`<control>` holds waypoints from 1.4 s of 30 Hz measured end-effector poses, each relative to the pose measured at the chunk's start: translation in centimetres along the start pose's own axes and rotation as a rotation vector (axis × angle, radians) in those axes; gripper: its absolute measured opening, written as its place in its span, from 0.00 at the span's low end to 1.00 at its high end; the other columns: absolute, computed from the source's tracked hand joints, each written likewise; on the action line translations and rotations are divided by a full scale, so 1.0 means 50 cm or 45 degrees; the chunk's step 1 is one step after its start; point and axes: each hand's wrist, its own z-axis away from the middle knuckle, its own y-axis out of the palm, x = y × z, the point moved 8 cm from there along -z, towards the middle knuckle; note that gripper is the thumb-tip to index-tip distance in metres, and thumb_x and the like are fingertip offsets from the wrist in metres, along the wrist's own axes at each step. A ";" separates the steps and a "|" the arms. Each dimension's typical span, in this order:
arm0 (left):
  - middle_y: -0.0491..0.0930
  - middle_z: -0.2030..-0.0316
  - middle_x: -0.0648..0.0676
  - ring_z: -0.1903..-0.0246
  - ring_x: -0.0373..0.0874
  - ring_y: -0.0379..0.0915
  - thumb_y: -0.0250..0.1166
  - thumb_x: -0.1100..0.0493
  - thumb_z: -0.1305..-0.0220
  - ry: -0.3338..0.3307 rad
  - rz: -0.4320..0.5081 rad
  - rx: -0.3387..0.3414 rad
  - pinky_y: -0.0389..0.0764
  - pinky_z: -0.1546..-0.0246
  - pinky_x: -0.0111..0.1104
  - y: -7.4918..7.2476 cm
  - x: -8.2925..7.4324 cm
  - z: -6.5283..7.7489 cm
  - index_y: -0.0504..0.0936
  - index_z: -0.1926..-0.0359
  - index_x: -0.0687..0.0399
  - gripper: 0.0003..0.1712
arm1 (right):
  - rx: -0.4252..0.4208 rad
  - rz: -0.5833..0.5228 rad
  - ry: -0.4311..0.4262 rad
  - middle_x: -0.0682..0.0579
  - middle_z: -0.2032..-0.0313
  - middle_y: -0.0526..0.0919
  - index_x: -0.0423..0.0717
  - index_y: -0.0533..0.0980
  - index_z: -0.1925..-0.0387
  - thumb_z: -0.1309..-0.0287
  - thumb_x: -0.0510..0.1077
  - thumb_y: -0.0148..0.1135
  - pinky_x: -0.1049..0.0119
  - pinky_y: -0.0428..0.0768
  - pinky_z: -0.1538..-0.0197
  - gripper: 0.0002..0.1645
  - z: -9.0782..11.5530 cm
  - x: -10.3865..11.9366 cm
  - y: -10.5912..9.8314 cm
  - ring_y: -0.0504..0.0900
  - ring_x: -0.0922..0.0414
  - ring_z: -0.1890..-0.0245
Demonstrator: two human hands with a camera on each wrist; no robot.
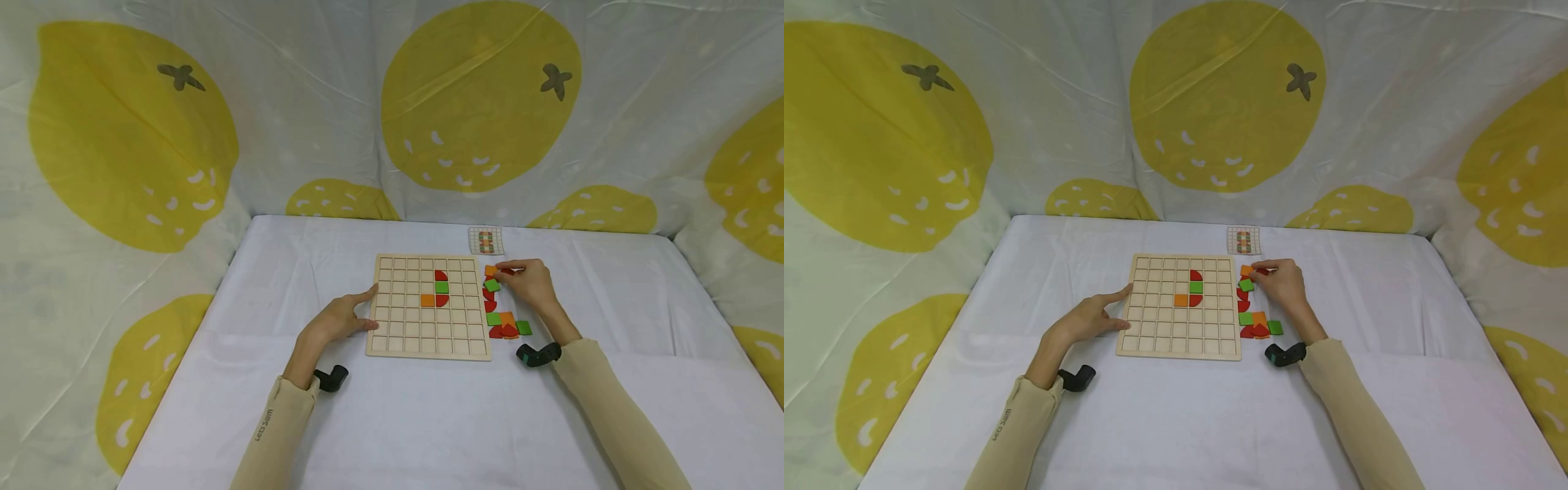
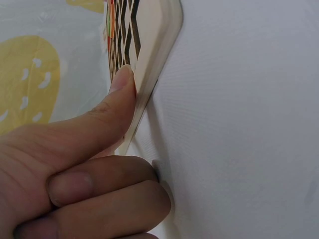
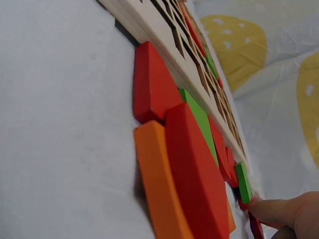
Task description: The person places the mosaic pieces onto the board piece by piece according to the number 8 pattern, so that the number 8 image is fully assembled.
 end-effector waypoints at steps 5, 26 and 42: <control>0.60 0.23 0.65 0.23 0.60 0.56 0.72 0.52 0.33 -0.008 0.007 0.005 0.66 0.28 0.55 -0.001 -0.001 0.002 0.55 0.18 0.40 0.49 | -0.024 0.000 -0.053 0.52 0.81 0.74 0.39 0.86 0.46 0.35 0.47 0.72 0.67 0.58 0.73 0.21 -0.005 0.005 0.000 0.65 0.54 0.73; 0.79 0.40 0.69 0.65 0.46 0.71 0.71 0.51 0.33 0.019 -0.024 -0.005 0.72 0.44 0.46 -0.003 -0.001 0.000 0.56 0.19 0.42 0.48 | -0.043 -0.017 -0.175 0.54 0.84 0.68 0.36 0.86 0.48 0.35 0.45 0.72 0.68 0.59 0.75 0.20 -0.004 0.022 0.002 0.66 0.55 0.75; 0.61 0.23 0.65 0.24 0.60 0.58 0.71 0.52 0.33 0.006 -0.012 -0.002 0.66 0.28 0.55 -0.002 -0.002 0.001 0.55 0.18 0.42 0.49 | 0.001 -0.095 -0.240 0.55 0.86 0.60 0.37 0.86 0.49 0.35 0.44 0.72 0.68 0.57 0.77 0.17 -0.003 0.078 0.034 0.59 0.58 0.84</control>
